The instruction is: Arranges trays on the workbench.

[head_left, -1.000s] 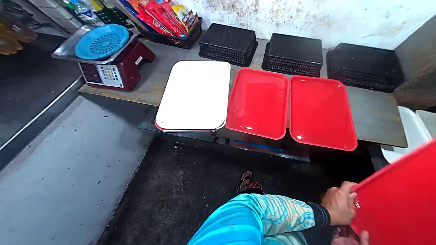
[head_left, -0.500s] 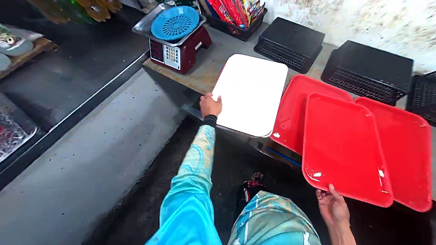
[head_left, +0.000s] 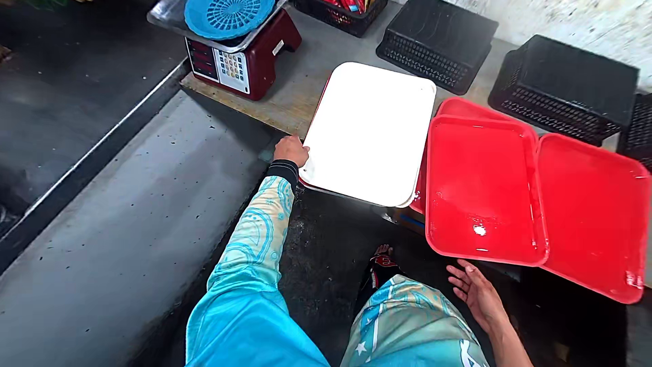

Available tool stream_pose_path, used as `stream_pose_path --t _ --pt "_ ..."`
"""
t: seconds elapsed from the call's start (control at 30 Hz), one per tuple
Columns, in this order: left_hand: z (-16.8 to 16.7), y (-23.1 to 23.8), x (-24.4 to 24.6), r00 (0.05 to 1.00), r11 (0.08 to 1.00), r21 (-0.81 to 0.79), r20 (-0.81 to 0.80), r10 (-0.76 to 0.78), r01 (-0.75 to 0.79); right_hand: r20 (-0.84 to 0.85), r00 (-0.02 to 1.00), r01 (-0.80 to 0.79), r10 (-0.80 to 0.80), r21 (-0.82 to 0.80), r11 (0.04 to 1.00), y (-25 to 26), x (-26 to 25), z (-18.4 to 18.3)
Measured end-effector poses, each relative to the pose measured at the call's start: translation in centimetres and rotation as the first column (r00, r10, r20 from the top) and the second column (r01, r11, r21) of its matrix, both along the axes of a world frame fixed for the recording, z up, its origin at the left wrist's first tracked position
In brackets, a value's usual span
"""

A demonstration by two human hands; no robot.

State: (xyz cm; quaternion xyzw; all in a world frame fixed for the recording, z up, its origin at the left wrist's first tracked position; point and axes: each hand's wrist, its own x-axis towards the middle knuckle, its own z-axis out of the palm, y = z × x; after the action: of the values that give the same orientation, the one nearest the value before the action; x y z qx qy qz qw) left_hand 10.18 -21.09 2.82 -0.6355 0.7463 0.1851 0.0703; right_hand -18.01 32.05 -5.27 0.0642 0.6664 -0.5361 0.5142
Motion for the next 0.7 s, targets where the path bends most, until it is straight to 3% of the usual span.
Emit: stream_pose_path --t 0.07,0.13,0.27,0.37,0.5,0.63,0.7 --pt "0.9 -0.2 0.4 0.998 0.998 -0.012 -0.016 0.056 -0.056 -0.021 1.000 0.019 -0.018 0.030 0.999 1.0 0.7 0.1" --pt "2.2 -0.3 1.0 0.980 0.992 -0.004 -0.151 0.127 -0.129 -0.061 0.998 0.025 -0.022 0.038 0.999 1.8 1.3 0.3" --pt "4.9 1.1 1.4 0.733 0.967 0.178 -0.632 0.253 -0.181 -0.172 0.985 -0.011 0.014 0.019 1.000 2.3 2.2 1.7" --pt "6.8 2.4 1.5 0.656 0.987 0.040 -0.742 0.134 -0.157 -0.341 0.934 -0.115 0.109 0.001 0.993 1.0 2.0 3.5" --pt "9.4 3.1 2.2 0.574 0.983 -0.139 -0.817 -0.044 -0.123 -0.657 0.714 -0.281 0.240 0.044 0.959 -1.0 -1.7 7.5" --pt "13.3 3.7 1.6 0.426 0.962 -0.271 -0.870 -0.249 0.010 -0.829 0.553 -0.216 0.081 -0.048 0.975 -2.3 -8.4 13.3" --pt "15.2 4.2 0.4 0.350 0.946 -0.307 -0.879 -0.323 0.101 -0.805 0.592 -0.166 -0.029 -0.158 0.973 -2.4 -11.6 16.0"
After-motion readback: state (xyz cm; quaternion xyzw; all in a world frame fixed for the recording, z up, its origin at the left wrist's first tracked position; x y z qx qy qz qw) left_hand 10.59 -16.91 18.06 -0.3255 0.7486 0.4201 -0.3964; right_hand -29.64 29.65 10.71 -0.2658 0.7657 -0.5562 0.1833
